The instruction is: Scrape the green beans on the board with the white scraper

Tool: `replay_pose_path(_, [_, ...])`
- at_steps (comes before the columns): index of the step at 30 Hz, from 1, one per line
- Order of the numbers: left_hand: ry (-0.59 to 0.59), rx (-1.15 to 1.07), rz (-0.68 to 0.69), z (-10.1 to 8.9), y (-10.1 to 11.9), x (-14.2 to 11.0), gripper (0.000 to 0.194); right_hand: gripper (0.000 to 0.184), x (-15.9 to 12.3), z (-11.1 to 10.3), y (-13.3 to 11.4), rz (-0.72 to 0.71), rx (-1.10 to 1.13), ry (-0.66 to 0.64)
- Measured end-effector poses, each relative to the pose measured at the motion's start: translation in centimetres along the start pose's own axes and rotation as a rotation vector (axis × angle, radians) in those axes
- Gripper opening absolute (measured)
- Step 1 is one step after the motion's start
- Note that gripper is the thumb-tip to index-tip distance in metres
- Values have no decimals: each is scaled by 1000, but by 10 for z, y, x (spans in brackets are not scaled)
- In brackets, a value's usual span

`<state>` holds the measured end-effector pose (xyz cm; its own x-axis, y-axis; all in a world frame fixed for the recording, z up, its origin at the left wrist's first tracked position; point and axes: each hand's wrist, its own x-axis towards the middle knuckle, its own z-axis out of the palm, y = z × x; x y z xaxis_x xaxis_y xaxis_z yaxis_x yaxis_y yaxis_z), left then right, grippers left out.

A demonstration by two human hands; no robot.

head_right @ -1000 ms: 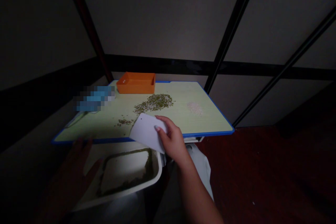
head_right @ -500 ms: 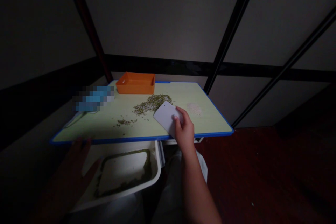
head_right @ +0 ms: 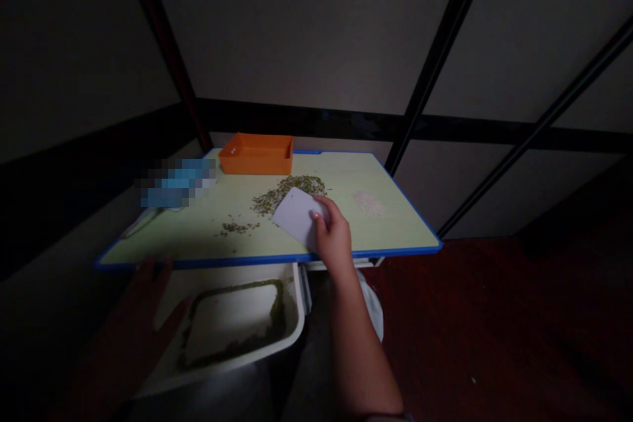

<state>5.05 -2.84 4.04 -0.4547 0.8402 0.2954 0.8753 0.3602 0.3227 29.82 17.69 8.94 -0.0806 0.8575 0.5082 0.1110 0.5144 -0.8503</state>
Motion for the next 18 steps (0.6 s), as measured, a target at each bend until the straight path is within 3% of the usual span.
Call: replay_pose_path(18, [21, -17, 19, 4, -5, 0, 75, 28, -3, -4, -4, 19, 33, -69])
